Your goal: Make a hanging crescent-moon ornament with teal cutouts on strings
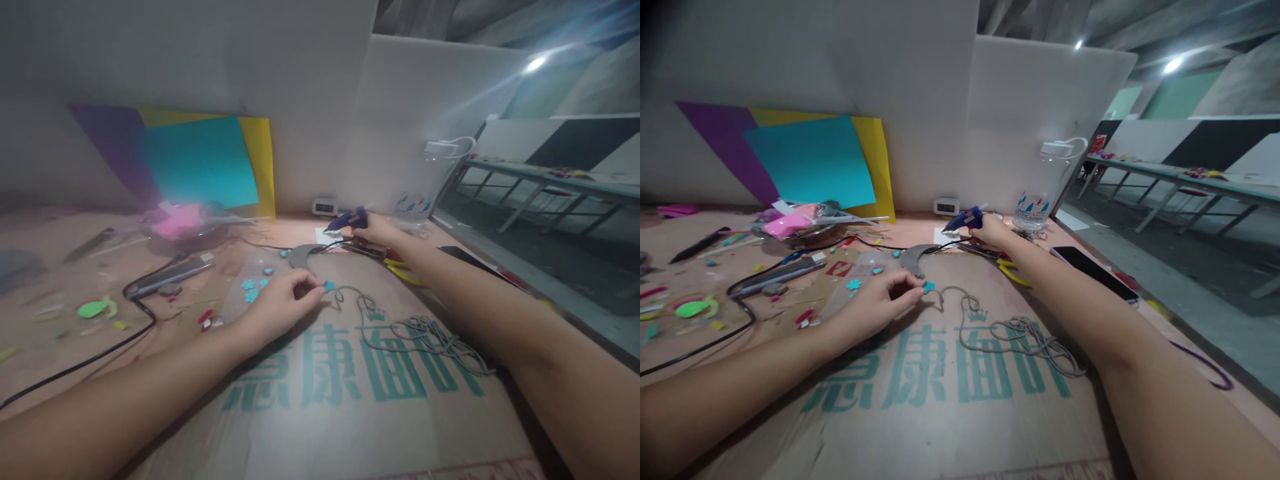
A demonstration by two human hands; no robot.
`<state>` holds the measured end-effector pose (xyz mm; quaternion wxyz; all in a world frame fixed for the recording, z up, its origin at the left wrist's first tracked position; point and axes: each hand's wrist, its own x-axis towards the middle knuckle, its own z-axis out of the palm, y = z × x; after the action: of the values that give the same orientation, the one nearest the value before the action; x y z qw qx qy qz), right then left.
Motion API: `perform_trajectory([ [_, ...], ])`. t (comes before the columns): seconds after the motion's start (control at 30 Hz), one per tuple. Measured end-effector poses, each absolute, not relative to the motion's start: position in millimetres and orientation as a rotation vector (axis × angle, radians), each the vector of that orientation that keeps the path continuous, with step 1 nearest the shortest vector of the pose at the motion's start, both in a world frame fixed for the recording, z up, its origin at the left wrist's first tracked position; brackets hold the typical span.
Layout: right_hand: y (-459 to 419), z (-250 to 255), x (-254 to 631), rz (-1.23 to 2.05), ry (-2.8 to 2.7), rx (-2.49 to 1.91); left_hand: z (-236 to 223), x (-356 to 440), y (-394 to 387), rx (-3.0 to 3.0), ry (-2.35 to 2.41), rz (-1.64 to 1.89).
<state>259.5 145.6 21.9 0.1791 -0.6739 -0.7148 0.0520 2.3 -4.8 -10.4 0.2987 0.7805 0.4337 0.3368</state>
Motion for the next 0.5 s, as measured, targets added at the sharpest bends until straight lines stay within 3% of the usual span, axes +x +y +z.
perform_trajectory([
  [0.37,98.9,40.5,263.0,0.419,-1.876,-1.712,-8.7,2.2,-5.6,2.053,1.159,0.911],
  [0.5,52.8,25.4,262.0,0.534,-1.852,-1.348,-8.5,2.0,-4.7,2.117,1.149,0.965],
])
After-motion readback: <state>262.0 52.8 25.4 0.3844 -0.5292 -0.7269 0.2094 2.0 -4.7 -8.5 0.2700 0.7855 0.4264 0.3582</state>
